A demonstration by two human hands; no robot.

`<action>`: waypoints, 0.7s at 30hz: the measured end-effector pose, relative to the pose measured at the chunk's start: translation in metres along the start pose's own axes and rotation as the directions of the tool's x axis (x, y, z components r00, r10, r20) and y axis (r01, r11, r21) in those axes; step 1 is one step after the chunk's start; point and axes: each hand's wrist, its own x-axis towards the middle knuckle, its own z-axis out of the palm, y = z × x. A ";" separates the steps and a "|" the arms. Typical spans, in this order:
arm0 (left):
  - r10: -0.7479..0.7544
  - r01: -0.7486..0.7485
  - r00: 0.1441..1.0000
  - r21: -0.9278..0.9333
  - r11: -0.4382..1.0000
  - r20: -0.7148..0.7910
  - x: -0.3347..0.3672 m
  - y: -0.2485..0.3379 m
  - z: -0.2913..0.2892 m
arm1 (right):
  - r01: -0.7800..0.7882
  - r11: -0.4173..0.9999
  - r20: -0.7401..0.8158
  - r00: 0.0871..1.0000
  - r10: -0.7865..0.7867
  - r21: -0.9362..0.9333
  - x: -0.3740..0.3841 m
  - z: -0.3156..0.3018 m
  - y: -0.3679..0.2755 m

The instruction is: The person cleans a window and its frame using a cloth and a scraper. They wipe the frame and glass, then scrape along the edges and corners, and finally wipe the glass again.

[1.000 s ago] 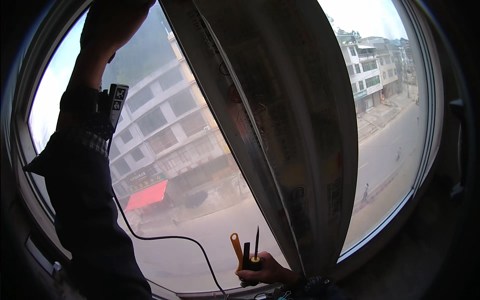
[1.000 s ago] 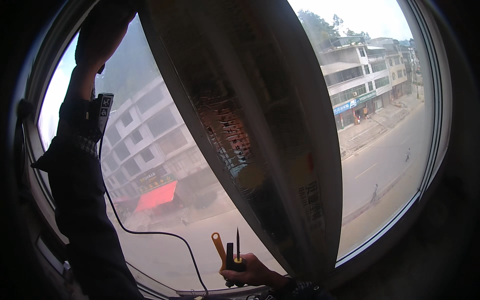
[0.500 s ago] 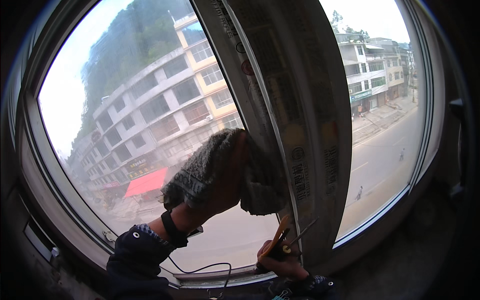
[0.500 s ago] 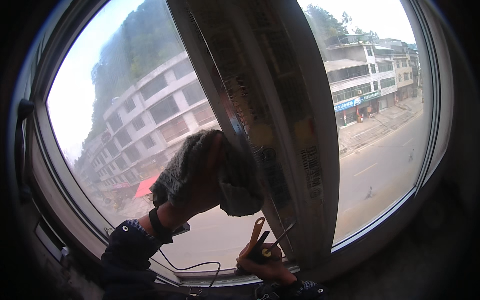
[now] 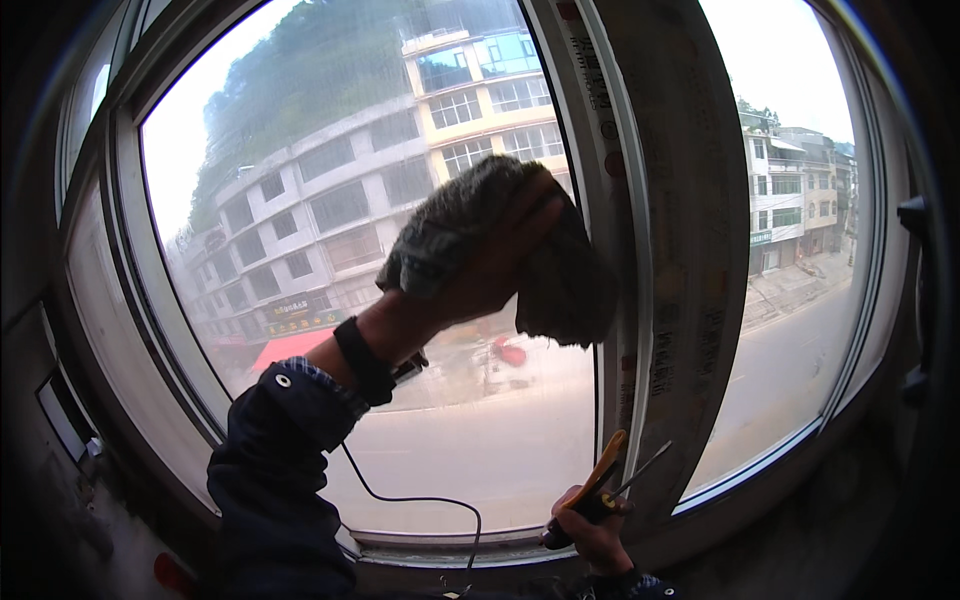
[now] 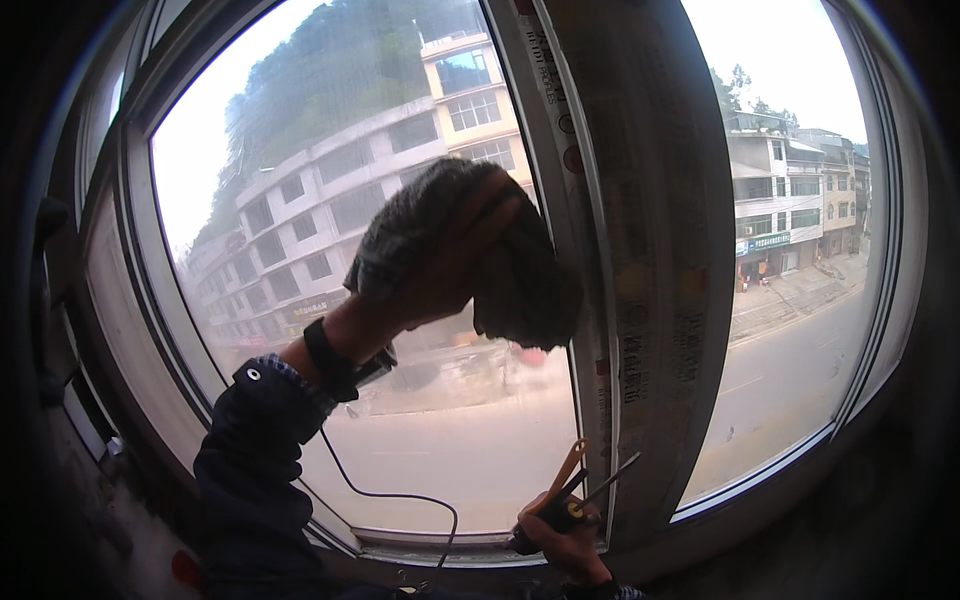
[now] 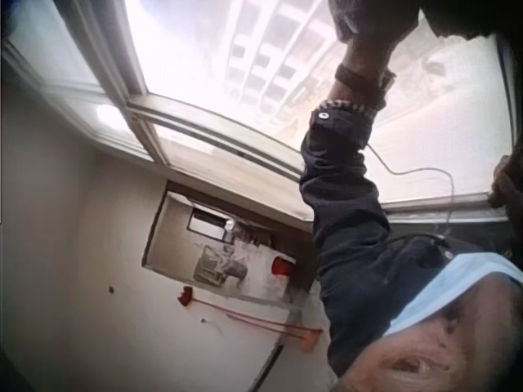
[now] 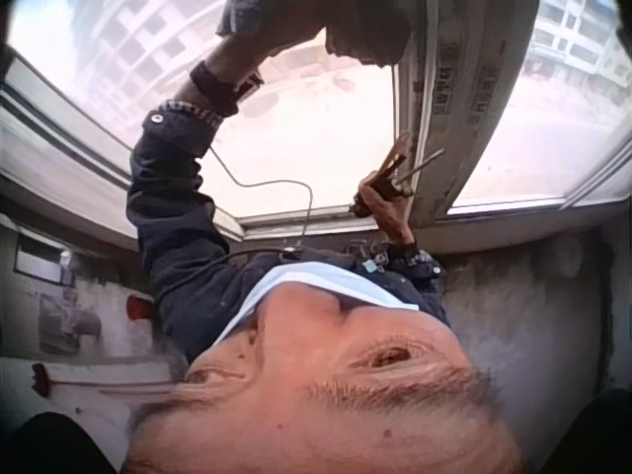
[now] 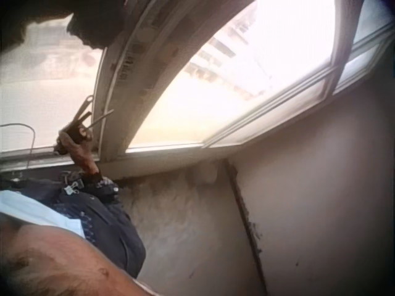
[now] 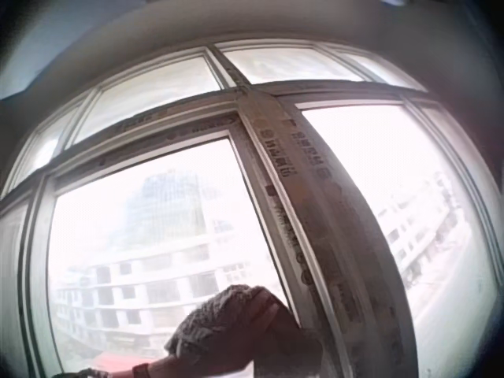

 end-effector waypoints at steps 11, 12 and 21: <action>-0.065 0.123 0.971 0.250 0.960 -0.228 0.018 -0.106 -0.077 | -0.102 0.987 -0.096 0.991 0.090 -0.122 0.026 0.004 0.022; -0.167 0.146 0.948 -0.095 0.985 -0.271 -0.001 -0.086 -0.067 | -0.082 0.987 -0.082 0.994 0.071 -0.141 0.029 0.007 0.025; -0.076 0.075 0.997 0.034 0.997 0.011 -0.062 -0.051 -0.082 | 0.053 0.980 -0.044 0.997 -0.062 -0.194 0.059 0.028 0.054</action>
